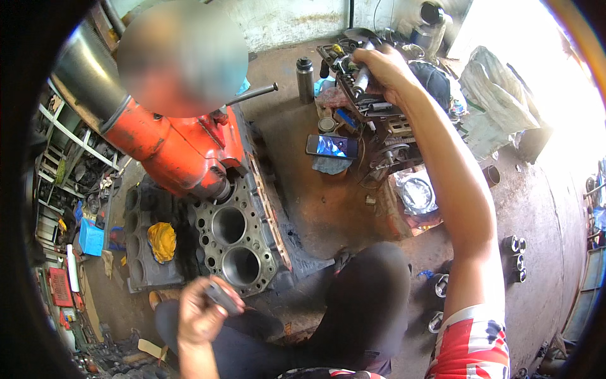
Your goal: The person sits on the floor and handles small metal engine parts, then picks up a cylindrical tool and repeatedly inserts and removes a thin metal rod from it. The person continues to manipulate the tool and rod while seated.
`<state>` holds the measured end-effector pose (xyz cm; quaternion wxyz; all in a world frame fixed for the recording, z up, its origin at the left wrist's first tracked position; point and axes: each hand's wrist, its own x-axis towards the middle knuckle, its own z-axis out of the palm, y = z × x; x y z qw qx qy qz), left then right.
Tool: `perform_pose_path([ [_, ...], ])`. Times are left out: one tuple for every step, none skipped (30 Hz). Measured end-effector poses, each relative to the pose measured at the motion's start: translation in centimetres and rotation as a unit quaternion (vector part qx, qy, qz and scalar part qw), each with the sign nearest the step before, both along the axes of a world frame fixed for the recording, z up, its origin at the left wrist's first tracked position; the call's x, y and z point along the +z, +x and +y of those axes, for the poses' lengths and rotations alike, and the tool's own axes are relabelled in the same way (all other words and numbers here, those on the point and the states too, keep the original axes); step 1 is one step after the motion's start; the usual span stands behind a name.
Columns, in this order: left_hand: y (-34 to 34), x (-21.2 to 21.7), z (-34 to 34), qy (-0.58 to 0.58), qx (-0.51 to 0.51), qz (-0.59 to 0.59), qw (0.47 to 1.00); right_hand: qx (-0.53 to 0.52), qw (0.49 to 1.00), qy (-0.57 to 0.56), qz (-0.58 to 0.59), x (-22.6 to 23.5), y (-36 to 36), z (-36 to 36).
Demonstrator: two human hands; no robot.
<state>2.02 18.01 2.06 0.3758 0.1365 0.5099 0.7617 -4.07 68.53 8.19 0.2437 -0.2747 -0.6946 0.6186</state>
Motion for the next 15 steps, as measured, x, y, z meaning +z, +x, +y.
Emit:
perform_pose_path([
  [-1.6, 1.2, 0.0, 0.007, 0.001, 0.082, 0.997, -0.006, 0.997, 0.044, 0.065, 1.9, 1.1, -2.1],
  [-3.2, 2.4, 0.1, 0.011, 0.005, 0.159, 0.987, -0.011, 0.987, 0.088, 0.131, 3.4, 2.1, -4.5],
  [-4.3, 3.6, -0.1, 0.005, 0.014, 0.172, 0.985, -0.021, 0.985, 0.054, 0.16, 4.8, 3.1, -6.8],
  [-5.3, 4.7, -0.2, 0.004, 0.02, 0.186, 0.982, -0.019, 0.979, 0.027, 0.2, 6.0, 3.9, -9.1],
  [-6.3, 5.1, 0.0, 0.01, 0.042, 0.217, 0.975, 0.019, 0.974, -0.021, 0.223, 6.8, 5.0, -11.4],
  [-7.0, 5.1, 0.1, 0.008, 0.077, 0.239, 0.968, 0.073, 0.971, -0.129, 0.189, 7.5, 6.0, -13.4],
  [-7.6, 4.7, 0.5, 0.037, 0.084, 0.25, 0.964, 0.134, 0.954, -0.184, 0.196, 6.9, 6.9, -16.1],
  [-8.0, 4.0, 0.8, 0.057, 0.114, 0.248, 0.96, 0.138, 0.957, -0.161, 0.2, 5.8, 7.5, -19.2],
  [-8.2, 3.3, 0.9, 0.061, 0.121, 0.225, 0.965, 0.136, 0.962, -0.158, 0.178, 4.5, 8.0, -22.0],
  [-8.3, 2.3, 1.1, 0.056, 0.134, 0.202, 0.969, 0.149, 0.961, -0.175, 0.153, 3.3, 9.1, -24.7],
  [-8.3, 1.4, 0.9, 0.046, 0.132, 0.187, 0.972, 0.175, 0.964, -0.163, 0.117, 2.3, 10.2, -26.9],
  [-8.3, 0.5, 0.7, -0.004, 0.156, 0.148, 0.977, 0.18, 0.967, -0.164, 0.069, 0.9, 10.2, -29.1],
  [-8.3, -0.2, 0.6, -0.013, 0.157, 0.143, 0.977, 0.215, 0.958, -0.191, -0.007, -0.2, 10.5, -30.6],
  [-8.2, -0.8, 0.3, -0.007, 0.152, 0.137, 0.979, 0.199, 0.956, -0.212, -0.039, -1.5, 10.6, -32.5],
  [-8.1, -1.3, 0.2, -0.004, 0.15, 0.133, 0.98, 0.216, 0.95, -0.217, -0.061, -2.7, 10.7, -33.7],
])
